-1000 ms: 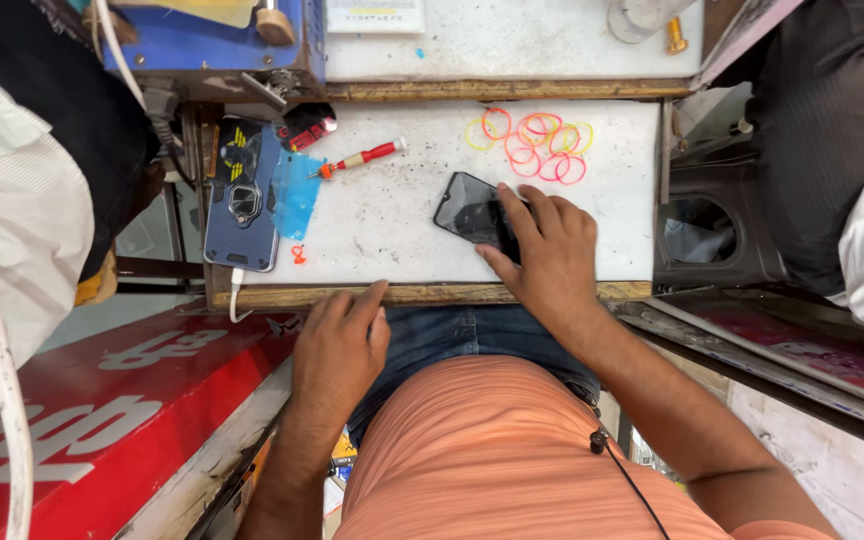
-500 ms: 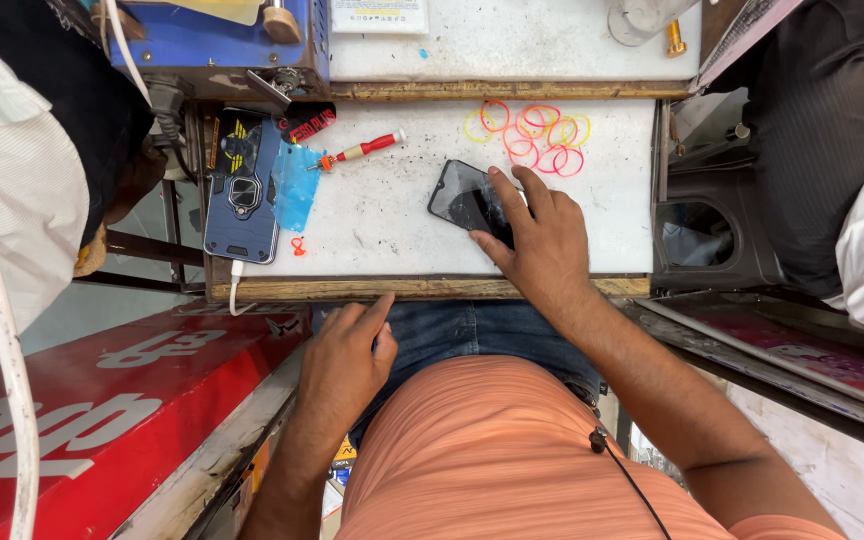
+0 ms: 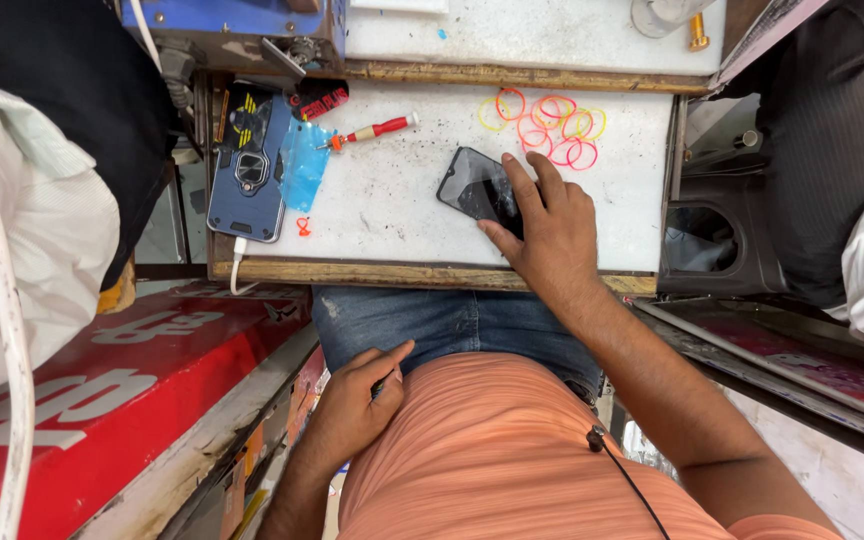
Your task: The person handles a smartphone with a cracked screen, moves a box and a phone case, and then uses a small blue tool to scrape the screen surface. The person continues to scrape the screen repeatedly while another person sits nearby holding a different phone.
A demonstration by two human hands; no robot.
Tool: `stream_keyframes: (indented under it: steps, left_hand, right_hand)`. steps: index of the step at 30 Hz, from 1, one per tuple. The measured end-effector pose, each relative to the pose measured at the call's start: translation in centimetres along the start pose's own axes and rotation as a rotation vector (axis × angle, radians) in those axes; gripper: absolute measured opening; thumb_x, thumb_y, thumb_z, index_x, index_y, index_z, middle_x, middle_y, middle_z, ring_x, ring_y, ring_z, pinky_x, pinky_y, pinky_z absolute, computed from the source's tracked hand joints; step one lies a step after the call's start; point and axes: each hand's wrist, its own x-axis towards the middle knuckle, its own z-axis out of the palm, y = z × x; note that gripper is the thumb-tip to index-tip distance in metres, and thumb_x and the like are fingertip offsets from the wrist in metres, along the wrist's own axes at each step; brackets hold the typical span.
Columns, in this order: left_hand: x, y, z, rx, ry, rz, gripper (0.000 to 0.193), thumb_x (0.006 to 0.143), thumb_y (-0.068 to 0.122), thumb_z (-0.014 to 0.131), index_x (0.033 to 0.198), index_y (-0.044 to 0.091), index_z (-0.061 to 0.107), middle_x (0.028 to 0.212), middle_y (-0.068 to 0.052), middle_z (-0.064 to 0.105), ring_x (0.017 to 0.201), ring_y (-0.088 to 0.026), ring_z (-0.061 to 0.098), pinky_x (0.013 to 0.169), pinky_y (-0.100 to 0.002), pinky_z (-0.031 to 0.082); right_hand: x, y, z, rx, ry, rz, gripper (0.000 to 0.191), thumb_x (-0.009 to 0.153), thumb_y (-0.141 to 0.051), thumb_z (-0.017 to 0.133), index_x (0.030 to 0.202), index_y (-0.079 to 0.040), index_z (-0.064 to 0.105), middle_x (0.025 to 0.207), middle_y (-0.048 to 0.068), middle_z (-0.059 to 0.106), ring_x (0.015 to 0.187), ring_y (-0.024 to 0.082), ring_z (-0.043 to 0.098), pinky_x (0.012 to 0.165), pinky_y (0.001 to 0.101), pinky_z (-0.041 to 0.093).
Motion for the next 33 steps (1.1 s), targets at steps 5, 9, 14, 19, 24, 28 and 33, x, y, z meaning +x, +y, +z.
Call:
stream_keyframes:
  steps: [5, 9, 14, 19, 24, 28, 33]
  left_hand:
    - [-0.9, -1.3, 1.3, 0.001, -0.04, -0.018, 0.046, 0.092, 0.013, 0.056, 0.137, 0.007, 0.064, 0.085, -0.012, 0.066, 0.079, -0.022, 0.066, 0.076, -0.033, 0.054]
    - [-2.1, -2.5, 2.4, -0.032, -0.027, 0.045, 0.045, 0.091, 0.012, 0.056, 0.134, 0.006, 0.067, 0.085, -0.01, 0.067, 0.081, -0.02, 0.067, 0.077, -0.033, 0.054]
    - [-3.8, -3.6, 3.9, -0.063, -0.048, 0.104, 0.044, 0.092, 0.012, 0.056, 0.134, 0.008, 0.068, 0.084, -0.01, 0.067, 0.08, -0.021, 0.067, 0.076, -0.032, 0.053]
    - [-4.7, -3.7, 5.4, -0.031, -0.092, 0.154, 0.046, 0.091, 0.011, 0.056, 0.135, 0.008, 0.067, 0.083, -0.011, 0.065, 0.076, -0.021, 0.065, 0.071, -0.032, 0.053]
    - [-5.4, -3.1, 5.8, -0.033, -0.12, 0.212, 0.041, 0.093, 0.012, 0.057, 0.133, 0.006, 0.067, 0.089, -0.011, 0.068, 0.079, -0.021, 0.067, 0.073, -0.032, 0.054]
    - [-5.4, -2.8, 6.0, -0.015, -0.142, 0.196, 0.042, 0.091, 0.011, 0.057, 0.132, 0.007, 0.069, 0.088, -0.012, 0.067, 0.078, -0.022, 0.067, 0.072, -0.033, 0.054]
    - [-5.5, -3.3, 6.3, 0.01, -0.203, 0.227, 0.042, 0.091, 0.011, 0.058, 0.131, 0.01, 0.07, 0.086, -0.012, 0.066, 0.076, -0.021, 0.066, 0.07, -0.033, 0.054]
  right_hand:
    - [-0.4, 0.0, 0.3, -0.008, 0.025, -0.003, 0.089, 0.078, -0.037, 0.091, 0.152, -0.012, 0.048, 0.146, 0.02, 0.05, 0.102, 0.034, 0.058, 0.087, 0.0477, 0.047]
    - [-1.0, 0.2, 0.6, 0.005, 0.033, 0.004, 0.087, 0.08, -0.036, 0.091, 0.152, -0.012, 0.049, 0.148, 0.019, 0.048, 0.102, 0.033, 0.059, 0.087, 0.048, 0.047]
    - [-1.9, 0.2, 1.1, 0.014, 0.077, -0.008, 0.086, 0.08, -0.035, 0.092, 0.151, -0.013, 0.051, 0.149, 0.018, 0.047, 0.101, 0.032, 0.058, 0.088, 0.0483, 0.047]
    - [-2.7, 0.0, 1.5, 0.029, 0.12, 0.006, 0.083, 0.081, -0.034, 0.093, 0.151, -0.013, 0.052, 0.149, 0.017, 0.046, 0.102, 0.032, 0.058, 0.089, 0.0477, 0.047]
    - [-3.0, -0.4, 1.3, 0.029, 0.148, 0.042, 0.082, 0.081, -0.034, 0.093, 0.151, -0.014, 0.053, 0.15, 0.016, 0.044, 0.101, 0.031, 0.056, 0.089, 0.0473, 0.046]
    - [-3.2, -0.6, 1.5, 0.001, 0.152, 0.085, 0.08, 0.081, -0.035, 0.092, 0.149, -0.016, 0.054, 0.15, 0.018, 0.042, 0.101, 0.032, 0.055, 0.087, 0.0482, 0.046]
    - [-3.7, -0.8, 2.3, -0.032, 0.173, 0.113, 0.079, 0.082, -0.037, 0.092, 0.148, -0.017, 0.054, 0.151, 0.019, 0.041, 0.1, 0.035, 0.053, 0.085, 0.0493, 0.046]
